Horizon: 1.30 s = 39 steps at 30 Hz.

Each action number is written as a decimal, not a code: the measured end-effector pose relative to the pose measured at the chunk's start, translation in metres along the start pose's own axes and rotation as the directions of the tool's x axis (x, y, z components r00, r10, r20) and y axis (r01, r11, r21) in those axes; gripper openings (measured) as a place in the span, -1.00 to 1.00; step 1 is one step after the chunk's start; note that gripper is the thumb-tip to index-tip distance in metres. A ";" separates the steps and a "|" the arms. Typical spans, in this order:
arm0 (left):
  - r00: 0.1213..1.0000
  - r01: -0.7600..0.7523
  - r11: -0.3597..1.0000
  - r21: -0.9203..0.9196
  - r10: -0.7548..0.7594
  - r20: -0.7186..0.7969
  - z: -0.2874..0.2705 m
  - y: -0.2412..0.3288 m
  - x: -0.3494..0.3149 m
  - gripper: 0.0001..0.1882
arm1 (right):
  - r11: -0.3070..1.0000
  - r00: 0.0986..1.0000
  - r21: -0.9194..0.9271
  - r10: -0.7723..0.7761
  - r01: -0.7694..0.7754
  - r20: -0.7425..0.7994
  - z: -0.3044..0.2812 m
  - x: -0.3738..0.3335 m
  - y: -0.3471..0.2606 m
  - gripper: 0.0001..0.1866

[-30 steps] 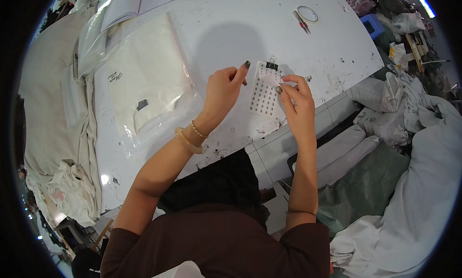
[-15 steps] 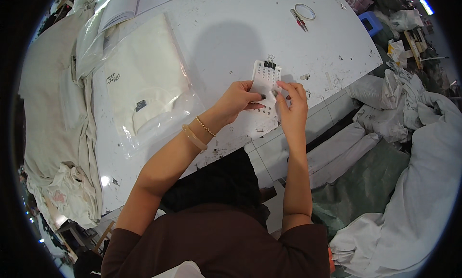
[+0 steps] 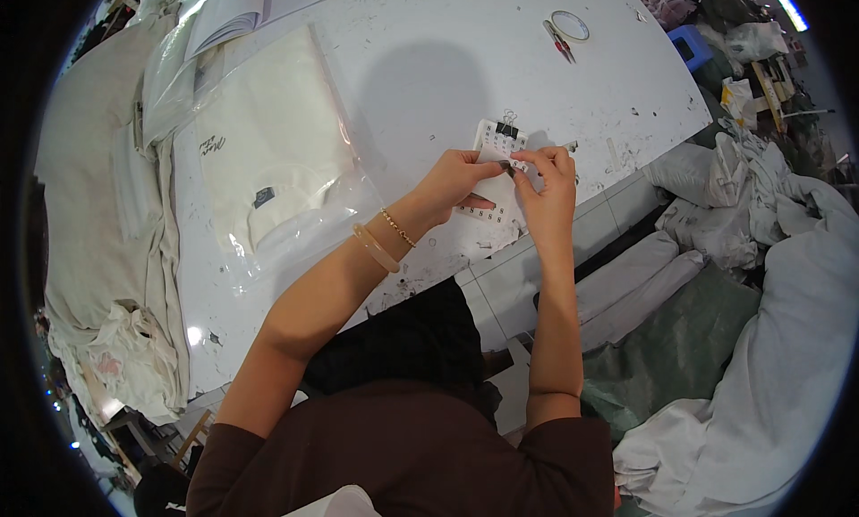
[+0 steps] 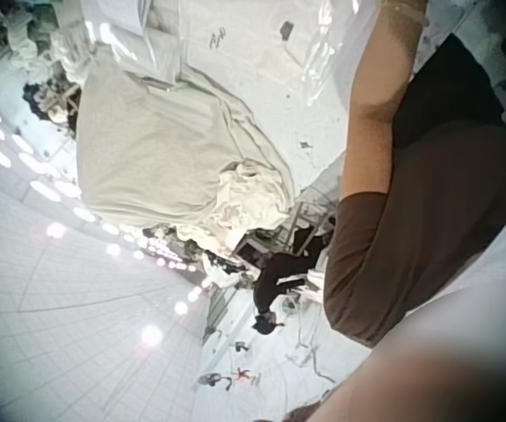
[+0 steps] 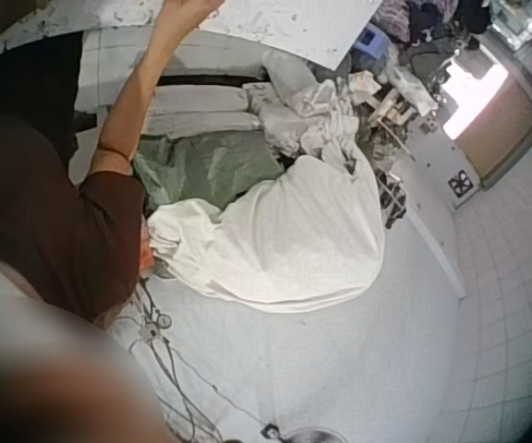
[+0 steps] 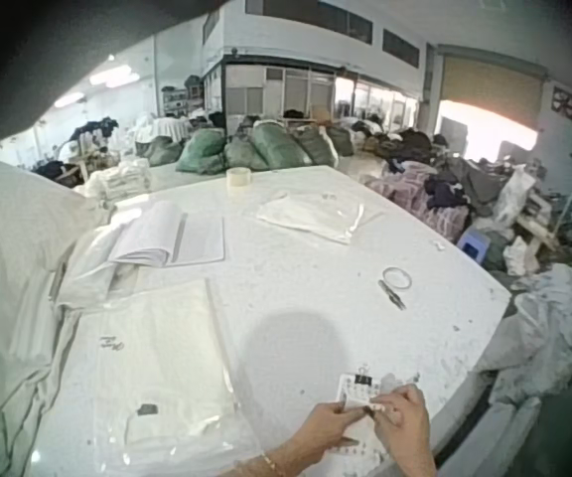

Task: Trimming loose threads from shirts, folding them, and placing them into plastic bags.

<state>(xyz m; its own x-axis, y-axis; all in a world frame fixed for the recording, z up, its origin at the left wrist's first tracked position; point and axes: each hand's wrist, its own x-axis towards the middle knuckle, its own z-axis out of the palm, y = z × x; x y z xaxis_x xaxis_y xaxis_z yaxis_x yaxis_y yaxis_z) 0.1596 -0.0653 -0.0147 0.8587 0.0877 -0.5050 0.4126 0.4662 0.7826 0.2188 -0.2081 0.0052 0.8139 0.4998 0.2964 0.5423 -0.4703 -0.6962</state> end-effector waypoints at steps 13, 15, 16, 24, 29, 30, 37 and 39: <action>0.996 -0.072 0.604 0.794 0.091 0.020 -0.032 -0.018 -0.138 -0.65 | 0.959 0.950 -0.113 -0.234 0.261 0.206 0.050 -0.022 -0.053 -0.42; 0.979 -0.147 0.606 0.782 0.202 0.027 -0.044 -0.022 -0.165 -0.74 | 0.902 0.946 -0.290 -0.287 0.320 0.153 0.062 -0.024 -0.014 -0.34; 0.977 -0.133 0.610 0.781 0.214 -0.001 -0.053 -0.018 -0.177 -0.74 | 0.888 0.944 -0.320 -0.318 0.330 0.091 0.061 -0.016 0.006 -0.34; 0.538 -0.186 0.329 0.926 0.823 -0.185 -0.111 -0.015 -0.221 -0.75 | 0.923 0.963 -0.303 -0.266 0.238 -0.054 0.012 0.099 0.065 -0.46; 0.587 0.076 0.116 0.990 0.798 -0.139 -0.115 -0.037 -0.183 -0.37 | 0.956 0.966 0.149 -0.257 0.254 -0.001 0.103 0.108 -0.031 -0.74; 0.579 0.099 0.098 0.990 0.804 -0.138 -0.114 -0.041 -0.176 -0.34 | 0.926 0.958 0.297 -0.272 0.234 0.091 0.127 0.098 -0.061 -0.80; 0.675 0.187 0.080 0.979 0.714 -0.187 -0.106 -0.061 -0.155 -0.28 | 0.981 0.930 0.182 -0.132 0.071 0.344 0.213 0.076 -0.123 -0.90; 0.682 0.196 0.081 0.977 0.704 -0.195 -0.105 -0.061 -0.155 -0.29 | 0.986 0.940 0.090 -0.159 0.138 0.302 0.216 0.073 -0.123 -0.89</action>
<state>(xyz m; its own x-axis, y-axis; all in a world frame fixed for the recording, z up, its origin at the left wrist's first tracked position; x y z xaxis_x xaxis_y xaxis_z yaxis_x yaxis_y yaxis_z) -0.0305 -0.0144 -0.0227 0.8174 0.5599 0.1356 0.4987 -0.8056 0.3200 0.1659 0.0434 -0.0292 0.6163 0.7638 0.1918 0.6282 -0.3299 -0.7046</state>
